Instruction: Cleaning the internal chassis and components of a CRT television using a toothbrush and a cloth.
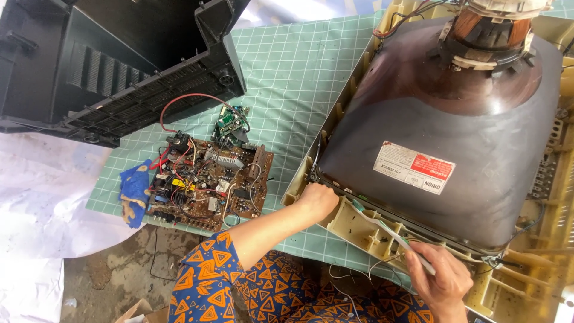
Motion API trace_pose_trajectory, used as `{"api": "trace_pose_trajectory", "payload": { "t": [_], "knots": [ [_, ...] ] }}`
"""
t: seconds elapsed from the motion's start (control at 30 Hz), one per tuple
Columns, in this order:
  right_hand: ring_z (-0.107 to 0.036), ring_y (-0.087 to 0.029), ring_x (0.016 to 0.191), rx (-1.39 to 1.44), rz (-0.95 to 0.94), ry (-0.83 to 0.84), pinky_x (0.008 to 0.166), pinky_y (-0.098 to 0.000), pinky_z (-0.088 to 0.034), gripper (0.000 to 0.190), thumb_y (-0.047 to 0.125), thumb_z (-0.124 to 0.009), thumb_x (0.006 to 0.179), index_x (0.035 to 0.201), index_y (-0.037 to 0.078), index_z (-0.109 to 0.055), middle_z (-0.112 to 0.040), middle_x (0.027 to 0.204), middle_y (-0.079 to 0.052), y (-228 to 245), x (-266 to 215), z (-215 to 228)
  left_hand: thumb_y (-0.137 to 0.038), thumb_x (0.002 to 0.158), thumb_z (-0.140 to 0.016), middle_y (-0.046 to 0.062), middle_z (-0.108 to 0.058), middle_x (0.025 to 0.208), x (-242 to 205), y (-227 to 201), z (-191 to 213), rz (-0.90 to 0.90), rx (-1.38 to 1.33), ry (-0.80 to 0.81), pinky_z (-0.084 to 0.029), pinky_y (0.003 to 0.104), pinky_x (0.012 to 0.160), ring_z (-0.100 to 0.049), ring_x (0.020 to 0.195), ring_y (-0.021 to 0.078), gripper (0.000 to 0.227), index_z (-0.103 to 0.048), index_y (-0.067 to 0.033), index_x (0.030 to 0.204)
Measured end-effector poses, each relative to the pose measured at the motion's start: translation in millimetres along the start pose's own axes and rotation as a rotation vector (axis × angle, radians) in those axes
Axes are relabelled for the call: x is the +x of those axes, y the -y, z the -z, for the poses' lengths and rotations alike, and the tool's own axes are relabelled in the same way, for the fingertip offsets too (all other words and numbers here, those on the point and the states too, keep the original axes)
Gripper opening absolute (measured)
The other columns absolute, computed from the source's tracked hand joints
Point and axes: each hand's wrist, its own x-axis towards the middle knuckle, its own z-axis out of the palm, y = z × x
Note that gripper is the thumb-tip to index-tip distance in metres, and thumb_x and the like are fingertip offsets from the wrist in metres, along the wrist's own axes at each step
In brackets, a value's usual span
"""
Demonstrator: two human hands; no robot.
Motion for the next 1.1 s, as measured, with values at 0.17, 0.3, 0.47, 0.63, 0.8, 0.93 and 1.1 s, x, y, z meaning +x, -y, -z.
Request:
{"api": "trace_pose_trajectory", "payload": {
  "t": [0.17, 0.3, 0.47, 0.63, 0.8, 0.93, 1.1],
  "knots": [
    [-0.068, -0.021, 0.063, -0.009, -0.005, 0.001, 0.063, -0.0313, -0.056, 0.015, 0.01, -0.072, 0.093, 0.094, -0.005, -0.069, -0.075, 0.083, -0.013, 2, 2, -1, -0.001, 0.088, -0.066, -0.004, -0.076, 0.085, 6, -2, -12, -0.074, 0.059, -0.056, -0.057, 0.035, 0.06, -0.073, 0.078, 0.0198, 0.021, -0.078, -0.0183, 0.088],
    [-0.07, -0.02, 0.064, -0.007, -0.024, -0.002, 0.062, -0.0299, -0.058, 0.015, 0.01, -0.074, 0.092, 0.096, -0.004, -0.069, -0.075, 0.084, -0.014, -1, -2, -1, -0.001, 0.093, -0.062, -0.004, -0.076, 0.101, 16, -11, -8, -0.078, 0.088, 0.06, -0.057, 0.034, 0.063, -0.073, 0.089, 0.0199, 0.025, -0.079, -0.0172, 0.102],
    [-0.069, -0.021, 0.063, -0.008, -0.005, -0.004, 0.062, -0.0304, -0.057, 0.015, 0.009, -0.073, 0.092, 0.096, -0.004, -0.067, -0.075, 0.083, -0.014, 0, 1, -1, -0.005, 0.094, -0.062, -0.005, -0.077, 0.1, 24, -11, -18, -0.098, 0.11, 0.028, -0.057, 0.035, 0.064, -0.073, 0.088, 0.0195, 0.023, -0.079, -0.0192, 0.101],
    [-0.07, -0.018, 0.062, 0.001, 0.011, -0.002, 0.06, -0.0275, -0.059, 0.014, 0.01, -0.074, 0.092, 0.096, -0.003, -0.069, -0.076, 0.083, -0.014, -6, -5, -2, -0.007, 0.091, -0.065, -0.003, -0.078, 0.099, 31, -9, -28, -0.094, 0.074, -0.027, -0.059, 0.038, 0.067, -0.073, 0.09, 0.021, 0.022, -0.081, -0.0193, 0.098],
    [-0.069, -0.02, 0.063, -0.02, -0.011, -0.004, 0.063, -0.0303, -0.057, 0.015, 0.009, -0.074, 0.092, 0.097, -0.003, -0.068, -0.075, 0.085, -0.014, -1, -3, 0, 0.003, 0.085, -0.063, -0.006, -0.076, 0.09, 17, 3, -20, -0.086, 0.062, -0.056, -0.057, 0.035, 0.06, -0.074, 0.082, 0.0204, 0.031, -0.077, -0.0223, 0.097],
    [-0.069, -0.02, 0.063, -0.02, -0.008, -0.005, 0.063, -0.0299, -0.057, 0.014, 0.01, -0.073, 0.092, 0.096, -0.003, -0.069, -0.075, 0.084, -0.014, -1, -2, 0, 0.007, 0.088, -0.058, 0.004, -0.076, 0.084, -50, 16, 20, -0.096, -0.079, -0.098, -0.06, 0.041, 0.058, -0.074, 0.075, 0.0248, 0.025, -0.075, -0.0109, 0.09],
    [-0.068, -0.021, 0.062, 0.042, -0.064, 0.007, 0.062, -0.0301, -0.057, 0.013, 0.007, -0.072, 0.091, 0.093, -0.005, -0.07, -0.073, 0.082, -0.015, 4, 5, 2, -0.026, 0.102, -0.058, -0.001, -0.072, 0.091, -203, 43, 58, 0.38, -0.957, -0.123, -0.061, 0.026, 0.076, -0.067, 0.079, 0.0104, 0.016, -0.068, -0.0182, 0.112]
  ]
}}
